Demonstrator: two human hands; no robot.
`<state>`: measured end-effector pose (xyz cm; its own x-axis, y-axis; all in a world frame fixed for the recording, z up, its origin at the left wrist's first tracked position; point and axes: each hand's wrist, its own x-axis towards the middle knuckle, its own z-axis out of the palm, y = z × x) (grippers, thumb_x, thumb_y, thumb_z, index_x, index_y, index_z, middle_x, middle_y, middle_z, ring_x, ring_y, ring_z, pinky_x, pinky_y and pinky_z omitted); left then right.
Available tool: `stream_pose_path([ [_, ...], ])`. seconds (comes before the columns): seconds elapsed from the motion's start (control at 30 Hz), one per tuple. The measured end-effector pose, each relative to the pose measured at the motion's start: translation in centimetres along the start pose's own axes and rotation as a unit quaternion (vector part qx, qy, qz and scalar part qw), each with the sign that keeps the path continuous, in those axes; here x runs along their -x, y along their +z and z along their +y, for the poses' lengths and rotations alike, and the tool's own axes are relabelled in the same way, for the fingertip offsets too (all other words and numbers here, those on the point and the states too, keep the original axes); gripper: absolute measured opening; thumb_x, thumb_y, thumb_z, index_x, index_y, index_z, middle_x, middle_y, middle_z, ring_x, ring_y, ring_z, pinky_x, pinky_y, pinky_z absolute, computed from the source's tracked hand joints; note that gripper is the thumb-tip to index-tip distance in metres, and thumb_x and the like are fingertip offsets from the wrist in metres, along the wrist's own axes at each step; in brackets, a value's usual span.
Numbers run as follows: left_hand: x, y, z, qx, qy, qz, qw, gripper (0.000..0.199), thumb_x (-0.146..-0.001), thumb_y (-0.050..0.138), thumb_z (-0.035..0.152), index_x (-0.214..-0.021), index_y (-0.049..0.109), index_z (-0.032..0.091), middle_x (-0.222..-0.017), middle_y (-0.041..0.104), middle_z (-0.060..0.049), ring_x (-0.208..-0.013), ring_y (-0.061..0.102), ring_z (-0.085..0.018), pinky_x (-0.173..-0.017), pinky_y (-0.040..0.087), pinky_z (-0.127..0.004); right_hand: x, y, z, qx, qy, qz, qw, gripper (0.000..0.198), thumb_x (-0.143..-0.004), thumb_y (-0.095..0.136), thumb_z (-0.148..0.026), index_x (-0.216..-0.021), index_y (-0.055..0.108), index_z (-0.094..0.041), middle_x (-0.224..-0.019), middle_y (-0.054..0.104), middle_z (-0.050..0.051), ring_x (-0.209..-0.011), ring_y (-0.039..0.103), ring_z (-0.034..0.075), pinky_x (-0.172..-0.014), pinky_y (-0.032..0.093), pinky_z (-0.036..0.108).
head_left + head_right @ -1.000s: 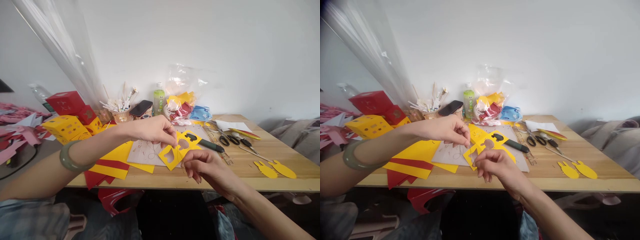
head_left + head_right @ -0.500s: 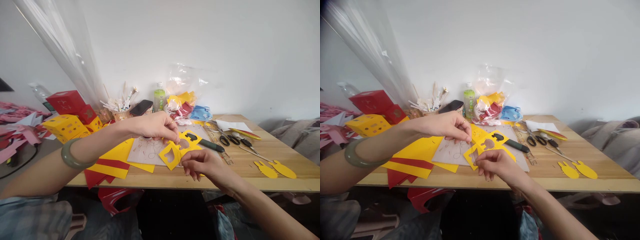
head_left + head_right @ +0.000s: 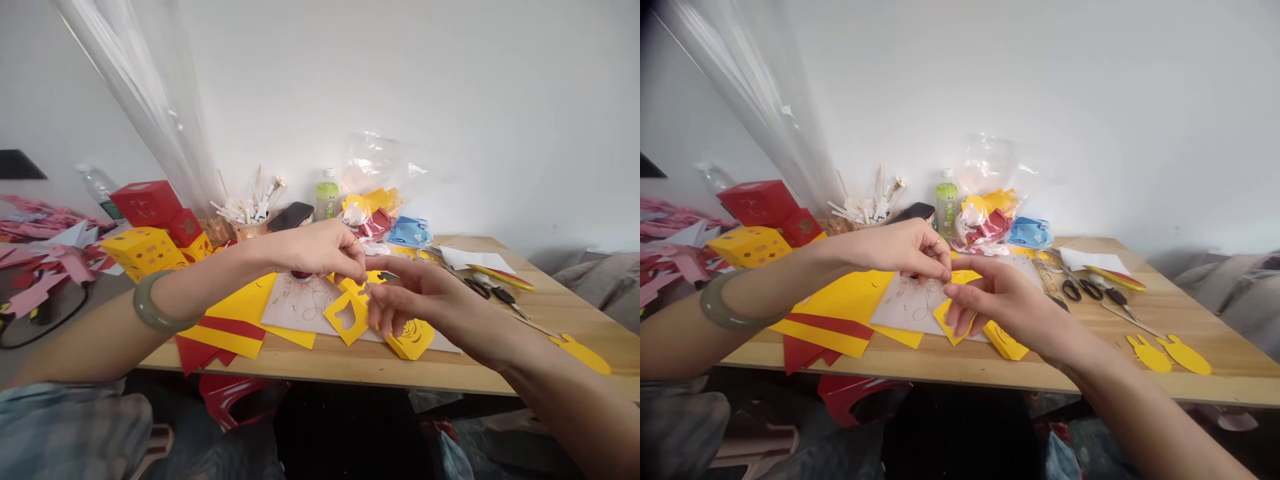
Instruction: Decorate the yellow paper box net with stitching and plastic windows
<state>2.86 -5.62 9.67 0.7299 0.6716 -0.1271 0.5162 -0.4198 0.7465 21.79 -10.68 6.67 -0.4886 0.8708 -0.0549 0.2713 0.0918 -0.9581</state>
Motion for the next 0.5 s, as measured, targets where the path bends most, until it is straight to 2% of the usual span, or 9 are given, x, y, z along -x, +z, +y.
stream_pose_path([
  [0.1,0.5,-0.4,-0.2,-0.019,0.002,-0.001,1.000,0.019,-0.074,0.059,0.032,-0.073,0.067,0.015,-0.056,0.053,0.001,-0.045,0.041,-0.006,-0.041,0.030,-0.019,-0.7,0.2,-0.6,0.097,-0.034,0.019,0.995,0.027,-0.078,0.057,-0.043,-0.078,0.066,-0.018,-0.047,0.047,-0.004,-0.044,0.041,0.007,-0.042,0.031,0.021],
  [0.17,1.0,-0.6,-0.5,-0.010,-0.003,0.005,1.000,0.020,-0.074,0.060,0.032,-0.075,0.068,0.014,-0.057,0.054,0.000,-0.047,0.045,-0.007,-0.042,0.032,-0.019,-1.0,0.1,-1.0,0.140,-0.052,0.012,0.989,0.027,-0.078,0.057,-0.041,-0.064,0.064,-0.018,-0.047,0.043,-0.004,-0.044,0.037,0.007,-0.041,0.026,0.022],
  [0.33,2.2,-1.2,-1.3,0.035,-0.007,0.029,0.999,0.019,-0.073,0.063,0.031,-0.076,0.068,0.014,-0.060,0.058,-0.002,-0.051,0.050,-0.008,-0.045,0.037,-0.018,-1.7,0.0,-1.8,0.125,-0.017,-0.053,0.991,0.016,-0.075,0.059,-0.035,-0.072,0.066,-0.021,-0.050,0.047,-0.003,-0.046,0.038,0.007,-0.041,0.027,0.022],
  [0.4,2.6,-1.8,-1.8,0.038,-0.010,0.054,0.998,0.017,-0.073,0.063,0.030,-0.075,0.069,0.014,-0.060,0.059,-0.002,-0.050,0.050,-0.007,-0.043,0.036,-0.017,-2.1,-0.1,-2.0,0.102,-0.020,-0.058,0.993,0.016,-0.076,0.060,-0.035,-0.071,0.064,-0.021,-0.050,0.046,-0.003,-0.046,0.038,0.007,-0.041,0.027,0.022],
  [0.5,3.0,-3.2,-3.2,0.059,-0.006,0.110,0.992,0.012,-0.073,0.065,0.025,-0.075,0.069,0.014,-0.056,0.059,0.000,-0.049,0.051,-0.006,-0.044,0.038,-0.016,-2.9,-0.6,-2.1,0.021,-0.035,-0.031,0.999,0.023,-0.075,0.062,-0.040,-0.063,0.061,-0.020,-0.047,0.040,-0.004,-0.042,0.032,0.006,-0.040,0.023,0.024],
])
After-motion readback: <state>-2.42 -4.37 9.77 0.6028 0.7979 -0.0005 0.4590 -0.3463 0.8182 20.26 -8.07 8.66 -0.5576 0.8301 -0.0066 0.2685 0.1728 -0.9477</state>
